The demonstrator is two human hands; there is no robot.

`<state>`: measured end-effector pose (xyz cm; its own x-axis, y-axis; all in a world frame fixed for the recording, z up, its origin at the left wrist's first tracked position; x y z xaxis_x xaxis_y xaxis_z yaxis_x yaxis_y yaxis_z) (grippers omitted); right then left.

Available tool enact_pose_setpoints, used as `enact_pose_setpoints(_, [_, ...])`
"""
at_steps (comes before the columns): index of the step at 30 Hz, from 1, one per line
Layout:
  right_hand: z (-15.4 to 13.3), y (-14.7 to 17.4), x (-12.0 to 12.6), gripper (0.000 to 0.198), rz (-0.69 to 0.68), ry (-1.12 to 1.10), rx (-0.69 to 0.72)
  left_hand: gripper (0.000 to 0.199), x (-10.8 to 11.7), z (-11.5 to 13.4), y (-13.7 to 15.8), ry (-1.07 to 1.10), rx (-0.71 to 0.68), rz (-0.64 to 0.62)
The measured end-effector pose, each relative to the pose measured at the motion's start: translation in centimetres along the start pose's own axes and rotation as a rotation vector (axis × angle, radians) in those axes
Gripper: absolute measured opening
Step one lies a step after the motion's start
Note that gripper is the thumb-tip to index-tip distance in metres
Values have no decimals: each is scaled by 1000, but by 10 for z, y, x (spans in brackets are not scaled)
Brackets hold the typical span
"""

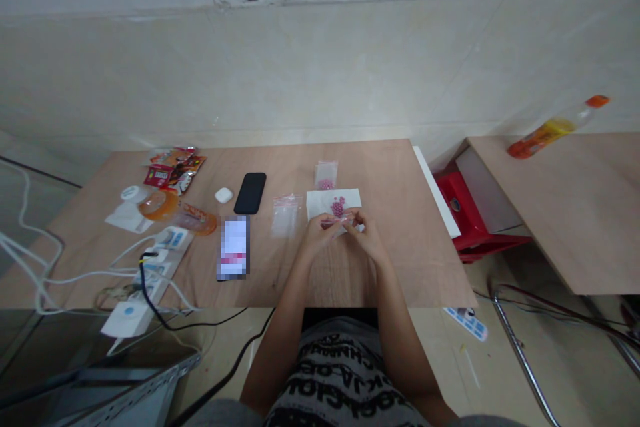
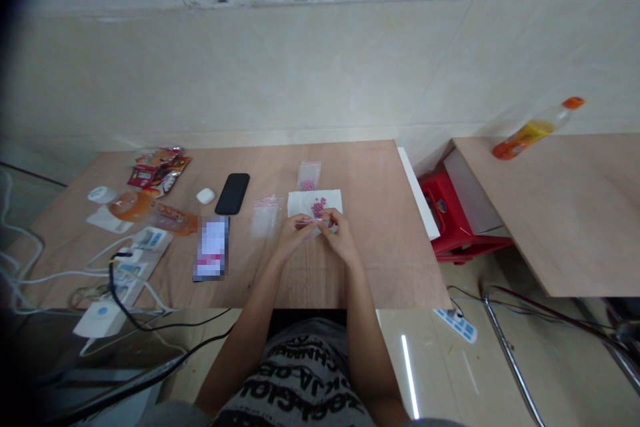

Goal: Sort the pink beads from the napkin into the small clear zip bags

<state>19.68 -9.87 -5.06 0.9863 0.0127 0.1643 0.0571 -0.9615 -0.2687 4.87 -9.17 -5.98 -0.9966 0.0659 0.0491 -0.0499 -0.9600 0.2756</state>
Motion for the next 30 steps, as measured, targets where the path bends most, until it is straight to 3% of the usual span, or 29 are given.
enact_pose_setpoints(13, [-4, 0, 7, 19, 160, 2, 0, 30, 7, 3, 5, -107, -108, 63])
enact_pose_setpoints(22, [-8, -1, 8, 33, 131, -30, 5, 27, 16, 24, 21, -243, -248, 108])
enact_pose_setpoints(30, [-1, -1, 12, 39, 236, -84, -39, 38, 11, 26, 25, -280, -242, 7])
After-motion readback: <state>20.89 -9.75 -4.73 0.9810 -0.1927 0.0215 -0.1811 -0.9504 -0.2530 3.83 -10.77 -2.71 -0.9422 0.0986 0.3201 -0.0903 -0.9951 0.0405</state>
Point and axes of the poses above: each hand's wrist, its own y-axis away from the middle knuckle, its own x-axis out of the back of the hand, z = x × y, the point moved 3 cm from there along -y, towards the middle knuckle, and after that the axes turned 7 degrees about x, right-handed, at the moved point
